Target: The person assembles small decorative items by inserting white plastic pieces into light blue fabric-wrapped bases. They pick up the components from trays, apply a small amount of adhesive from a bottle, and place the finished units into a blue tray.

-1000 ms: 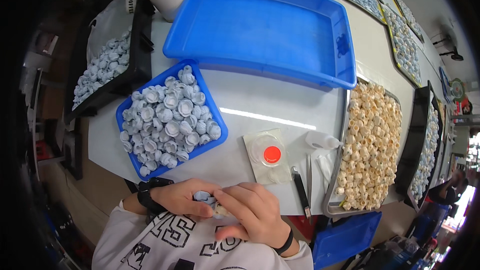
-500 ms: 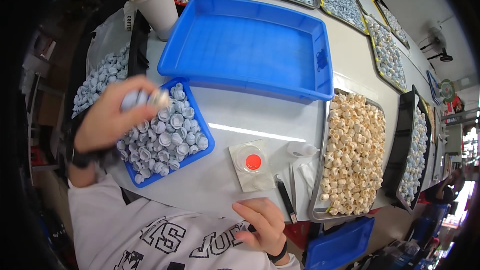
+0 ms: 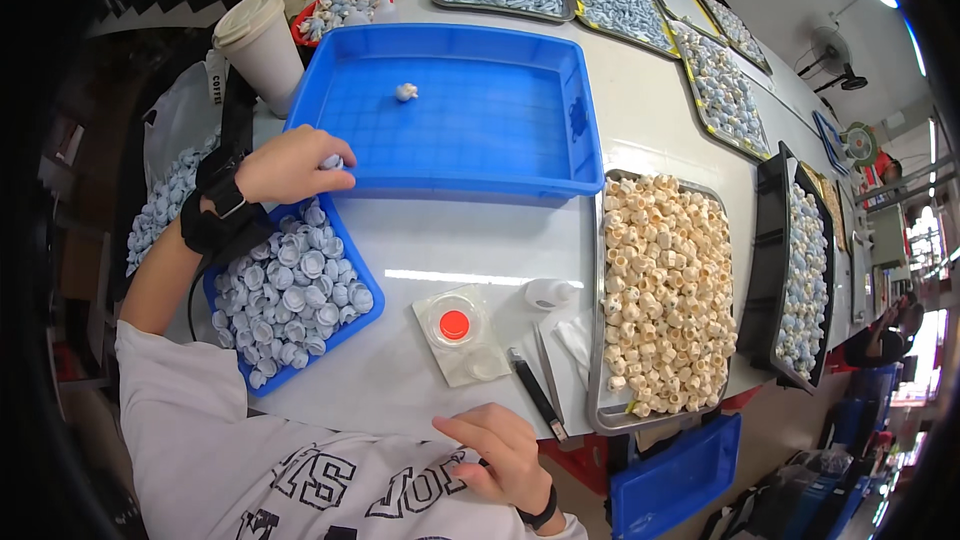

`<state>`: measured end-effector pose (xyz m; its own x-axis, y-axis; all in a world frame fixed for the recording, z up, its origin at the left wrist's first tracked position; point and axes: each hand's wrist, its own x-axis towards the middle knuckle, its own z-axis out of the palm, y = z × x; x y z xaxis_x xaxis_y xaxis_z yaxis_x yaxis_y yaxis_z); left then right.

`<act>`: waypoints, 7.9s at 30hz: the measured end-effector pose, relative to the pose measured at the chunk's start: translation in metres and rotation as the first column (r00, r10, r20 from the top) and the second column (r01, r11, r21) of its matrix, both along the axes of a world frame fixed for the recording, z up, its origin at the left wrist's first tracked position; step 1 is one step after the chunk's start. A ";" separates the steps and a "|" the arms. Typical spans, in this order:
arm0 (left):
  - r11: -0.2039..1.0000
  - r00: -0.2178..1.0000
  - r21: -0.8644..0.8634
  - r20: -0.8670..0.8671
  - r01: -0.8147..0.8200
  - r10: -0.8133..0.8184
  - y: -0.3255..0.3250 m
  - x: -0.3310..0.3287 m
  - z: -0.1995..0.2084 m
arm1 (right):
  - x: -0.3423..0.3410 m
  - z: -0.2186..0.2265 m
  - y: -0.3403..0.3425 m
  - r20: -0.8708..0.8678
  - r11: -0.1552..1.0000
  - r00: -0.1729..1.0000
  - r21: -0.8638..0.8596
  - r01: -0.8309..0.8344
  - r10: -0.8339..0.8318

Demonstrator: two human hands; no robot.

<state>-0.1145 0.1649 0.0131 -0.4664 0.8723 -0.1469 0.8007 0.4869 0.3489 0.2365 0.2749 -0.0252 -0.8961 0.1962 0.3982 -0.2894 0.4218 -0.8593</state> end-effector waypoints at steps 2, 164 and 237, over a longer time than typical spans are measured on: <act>0.998 0.997 0.013 0.029 0.066 -0.066 -0.006 0.004 0.002 | -0.004 0.001 0.000 -0.017 1.000 1.000 0.007 -0.026 0.026; 0.665 -0.354 -0.136 0.912 -0.734 -0.205 -0.155 0.237 -0.089 | 0.103 -0.012 0.099 0.251 0.327 0.227 0.845 0.422 -0.941; 0.878 -0.304 -0.041 0.945 -0.478 -0.122 -0.082 0.196 -0.069 | -0.016 0.005 0.031 0.266 0.781 0.856 0.583 0.224 -0.444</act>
<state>0.0819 0.0828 -0.0556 -0.1540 0.8904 -0.4284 -0.7636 0.1680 0.6235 0.2206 0.3060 -0.0204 -0.9087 0.3757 0.1822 0.2470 0.8355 -0.4907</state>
